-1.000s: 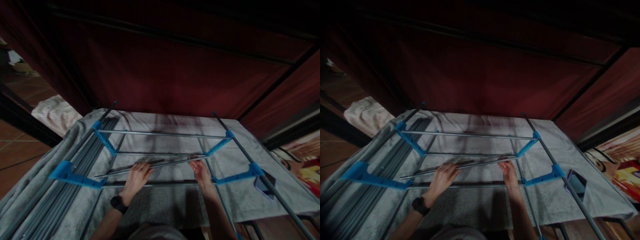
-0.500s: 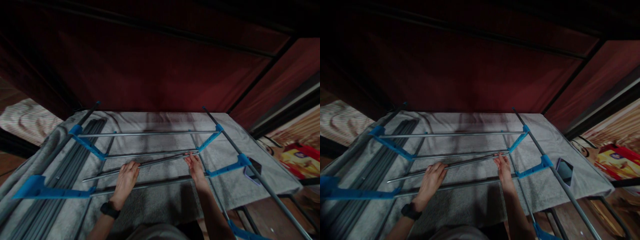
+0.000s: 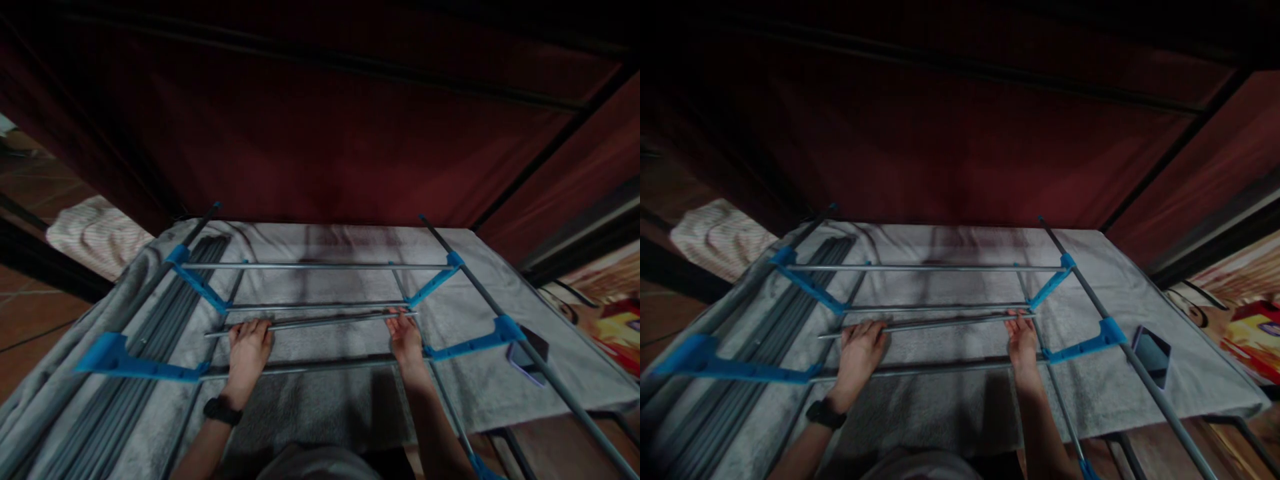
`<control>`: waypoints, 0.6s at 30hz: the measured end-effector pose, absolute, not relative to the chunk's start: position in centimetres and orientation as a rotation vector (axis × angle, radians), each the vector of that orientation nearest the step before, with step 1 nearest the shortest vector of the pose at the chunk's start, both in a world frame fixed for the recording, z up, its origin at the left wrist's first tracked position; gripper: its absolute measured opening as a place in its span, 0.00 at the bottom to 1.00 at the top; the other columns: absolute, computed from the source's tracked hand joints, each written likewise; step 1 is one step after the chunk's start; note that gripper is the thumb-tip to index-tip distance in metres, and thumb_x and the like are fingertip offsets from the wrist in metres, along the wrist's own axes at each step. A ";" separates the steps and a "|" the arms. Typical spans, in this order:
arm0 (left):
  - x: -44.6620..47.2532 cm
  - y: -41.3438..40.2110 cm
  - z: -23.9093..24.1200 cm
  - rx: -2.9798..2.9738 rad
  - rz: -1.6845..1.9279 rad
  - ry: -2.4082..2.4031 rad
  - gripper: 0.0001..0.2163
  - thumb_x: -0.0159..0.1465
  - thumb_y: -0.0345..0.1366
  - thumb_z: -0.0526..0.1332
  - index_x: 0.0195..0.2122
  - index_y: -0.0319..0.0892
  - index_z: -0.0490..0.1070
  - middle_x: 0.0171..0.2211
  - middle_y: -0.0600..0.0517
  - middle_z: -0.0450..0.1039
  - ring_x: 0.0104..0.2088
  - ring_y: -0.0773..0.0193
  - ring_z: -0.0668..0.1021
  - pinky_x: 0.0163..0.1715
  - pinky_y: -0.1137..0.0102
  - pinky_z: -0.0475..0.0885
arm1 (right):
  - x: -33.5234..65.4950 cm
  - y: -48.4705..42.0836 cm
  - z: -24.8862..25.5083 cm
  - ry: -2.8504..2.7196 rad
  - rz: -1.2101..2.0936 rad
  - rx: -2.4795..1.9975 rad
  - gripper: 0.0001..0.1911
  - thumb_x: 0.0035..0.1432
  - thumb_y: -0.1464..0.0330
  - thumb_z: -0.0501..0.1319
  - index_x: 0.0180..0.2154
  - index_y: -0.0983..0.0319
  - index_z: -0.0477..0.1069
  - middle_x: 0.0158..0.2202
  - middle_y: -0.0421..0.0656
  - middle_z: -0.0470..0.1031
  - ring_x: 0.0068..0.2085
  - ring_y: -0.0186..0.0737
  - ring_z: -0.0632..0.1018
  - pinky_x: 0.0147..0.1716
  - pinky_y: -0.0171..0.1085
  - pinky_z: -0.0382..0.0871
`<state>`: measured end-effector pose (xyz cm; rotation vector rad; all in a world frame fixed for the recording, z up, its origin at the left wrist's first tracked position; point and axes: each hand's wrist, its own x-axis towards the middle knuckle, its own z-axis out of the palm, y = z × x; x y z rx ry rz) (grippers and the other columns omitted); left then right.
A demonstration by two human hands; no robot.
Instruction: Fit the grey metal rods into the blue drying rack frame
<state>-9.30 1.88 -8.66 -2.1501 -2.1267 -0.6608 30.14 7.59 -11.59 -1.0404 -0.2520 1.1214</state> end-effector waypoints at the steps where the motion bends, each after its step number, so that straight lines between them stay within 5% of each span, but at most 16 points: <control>1: -9.3 1.7 -8.4 -2.116 -0.660 -2.145 0.12 0.68 0.34 0.55 0.44 0.45 0.78 0.41 0.44 0.80 0.46 0.50 0.78 0.56 0.54 0.62 | 30.4 7.6 -11.6 -0.222 1.107 -1.041 0.05 0.55 0.71 0.67 0.34 0.56 0.73 0.34 0.35 0.82 0.36 0.33 0.82 0.38 0.33 0.77; 9: -10.1 1.0 -7.6 -1.750 -0.855 -2.343 0.11 0.66 0.29 0.56 0.44 0.43 0.76 0.51 0.40 0.77 0.58 0.43 0.72 0.65 0.40 0.53 | 32.8 7.4 -13.2 -0.103 1.122 -1.030 0.04 0.53 0.73 0.65 0.29 0.58 0.73 0.30 0.35 0.80 0.27 0.28 0.76 0.33 0.29 0.76; 15: -10.5 1.9 -7.9 -1.477 -1.708 -2.332 0.17 0.59 0.27 0.63 0.49 0.45 0.74 0.65 0.39 0.64 0.67 0.46 0.66 0.66 0.51 0.61 | 34.5 7.2 -15.0 -0.114 1.116 -1.093 0.08 0.46 0.75 0.66 0.30 0.57 0.77 0.32 0.38 0.80 0.26 0.32 0.76 0.27 0.32 0.76; 18: -10.6 2.6 -8.0 -1.117 -2.318 -2.321 0.19 0.55 0.25 0.67 0.47 0.45 0.73 0.53 0.42 0.74 0.57 0.50 0.76 0.61 0.54 0.68 | 34.8 7.5 -15.4 -0.121 1.084 -1.125 0.08 0.45 0.75 0.66 0.28 0.56 0.76 0.31 0.38 0.79 0.27 0.33 0.77 0.27 0.33 0.76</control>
